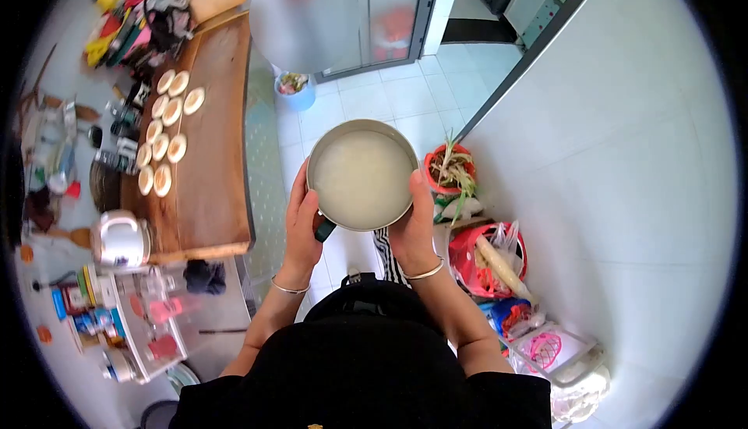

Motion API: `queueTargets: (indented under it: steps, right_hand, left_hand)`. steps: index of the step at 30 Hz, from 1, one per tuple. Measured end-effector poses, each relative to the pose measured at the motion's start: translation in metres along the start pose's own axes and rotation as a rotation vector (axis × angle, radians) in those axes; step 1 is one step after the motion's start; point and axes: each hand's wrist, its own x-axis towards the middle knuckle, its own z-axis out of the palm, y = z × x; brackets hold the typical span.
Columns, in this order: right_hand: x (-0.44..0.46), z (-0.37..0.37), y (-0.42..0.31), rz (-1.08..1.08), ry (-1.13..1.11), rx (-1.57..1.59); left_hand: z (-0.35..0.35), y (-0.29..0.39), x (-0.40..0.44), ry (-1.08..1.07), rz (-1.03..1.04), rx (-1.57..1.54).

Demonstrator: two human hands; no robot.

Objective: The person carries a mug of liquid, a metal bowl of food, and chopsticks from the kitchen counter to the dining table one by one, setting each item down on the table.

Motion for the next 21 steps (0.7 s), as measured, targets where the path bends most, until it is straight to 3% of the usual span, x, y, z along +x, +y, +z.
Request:
queueTargets:
  steps: [13, 15, 21]
  right_hand:
    - [0.301, 0.0, -0.14, -0.15, -0.036, 0.002]
    - [0.337, 0.001, -0.159, -0.196, 0.111, -0.062]
    - [0.455, -0.016, -0.206, -0.32, 0.242, -0.005]
  left_hand:
    - [0.123, -0.034, 0.324, -0.085, 0.011, -0.027]
    - [0.142, -0.041, 0.371, -0.127, -0.017, -0.05]
    - [0.197, -0.069, 0.51, -0.263, -0.106, -0.04]
